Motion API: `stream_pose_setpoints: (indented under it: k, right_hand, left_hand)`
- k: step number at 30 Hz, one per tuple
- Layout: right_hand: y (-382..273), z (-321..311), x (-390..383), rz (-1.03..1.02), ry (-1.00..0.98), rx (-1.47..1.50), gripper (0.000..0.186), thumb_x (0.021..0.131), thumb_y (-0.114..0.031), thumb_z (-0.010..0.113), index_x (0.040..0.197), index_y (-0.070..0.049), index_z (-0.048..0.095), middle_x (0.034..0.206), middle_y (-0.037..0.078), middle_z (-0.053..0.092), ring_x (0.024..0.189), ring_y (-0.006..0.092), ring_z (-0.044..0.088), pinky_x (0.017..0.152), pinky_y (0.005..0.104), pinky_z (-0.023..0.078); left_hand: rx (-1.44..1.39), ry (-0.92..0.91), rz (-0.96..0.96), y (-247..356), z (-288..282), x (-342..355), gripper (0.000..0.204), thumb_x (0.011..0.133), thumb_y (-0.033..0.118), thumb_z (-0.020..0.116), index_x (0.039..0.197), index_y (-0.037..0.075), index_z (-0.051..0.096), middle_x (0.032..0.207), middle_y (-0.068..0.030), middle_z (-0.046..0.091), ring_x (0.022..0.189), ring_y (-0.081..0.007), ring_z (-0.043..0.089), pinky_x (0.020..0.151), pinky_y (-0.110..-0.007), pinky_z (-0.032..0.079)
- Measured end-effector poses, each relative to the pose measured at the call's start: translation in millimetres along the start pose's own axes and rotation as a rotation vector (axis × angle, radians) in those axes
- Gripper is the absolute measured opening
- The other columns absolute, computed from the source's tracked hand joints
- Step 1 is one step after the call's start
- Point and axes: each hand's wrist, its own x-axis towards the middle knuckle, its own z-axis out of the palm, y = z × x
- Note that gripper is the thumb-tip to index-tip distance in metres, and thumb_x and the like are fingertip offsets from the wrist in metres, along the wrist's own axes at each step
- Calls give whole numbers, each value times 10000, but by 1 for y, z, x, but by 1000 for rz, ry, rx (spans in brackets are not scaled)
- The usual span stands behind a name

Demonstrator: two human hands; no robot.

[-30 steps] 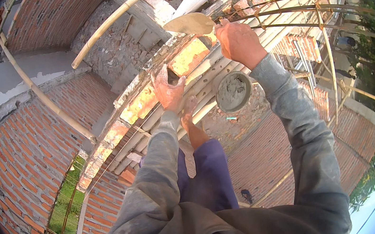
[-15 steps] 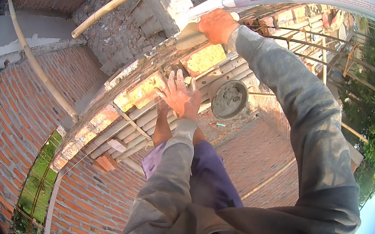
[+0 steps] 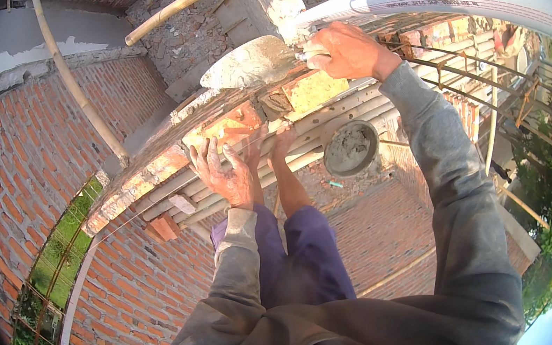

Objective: The person applies mortar to a brick using a trowel and places it on a brick wall under construction. They repeatedly pick up bricks, apply mortar, and set them in place while standing on bamboo scaffolding.

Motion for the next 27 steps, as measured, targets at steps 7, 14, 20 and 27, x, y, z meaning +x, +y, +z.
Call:
stream_pose_setpoints:
  k: [7, 14, 20, 27]
  right_hand:
    - [42, 23, 32, 13, -59, -225, 356, 981, -311, 687, 1181, -18, 720, 1193, 271, 717, 1158, 453, 683, 1003, 536, 543]
    - [-20, 35, 119, 68, -533, -208, 298, 977, -217, 618, 1175, -15, 714, 1215, 165, 740, 1123, 390, 724, 901, 528, 581]
    - [-35, 67, 158, 105, -769, -179, 400, 980, -229, 630, 1322, -23, 615, 1370, 102, 695, 1058, 311, 736, 864, 486, 582]
    - [45, 57, 150, -37, -887, -955, 422, 998, -217, 641, 1405, -125, 702, 1421, 129, 703, 1249, 331, 720, 1013, 473, 604]
  left_hand:
    - [18, -110, 191, 14, 12, -22, 507, 872, 180, 834, 1356, 98, 706, 1399, -166, 629, 1415, -487, 502, 1176, -601, 418]
    - [-338, -519, -360, 71, 42, -84, 410, 876, 135, 811, 1265, 18, 760, 1184, -166, 727, 1141, -342, 699, 998, -433, 555]
    - [-530, -656, -472, 63, 36, -123, 401, 916, 157, 768, 1282, -5, 745, 1151, -187, 730, 1061, -312, 727, 949, -416, 565]
    - [-315, -633, -574, 12, 22, -134, 377, 928, 132, 750, 1281, -1, 750, 1175, -145, 763, 1072, -246, 748, 974, -375, 577]
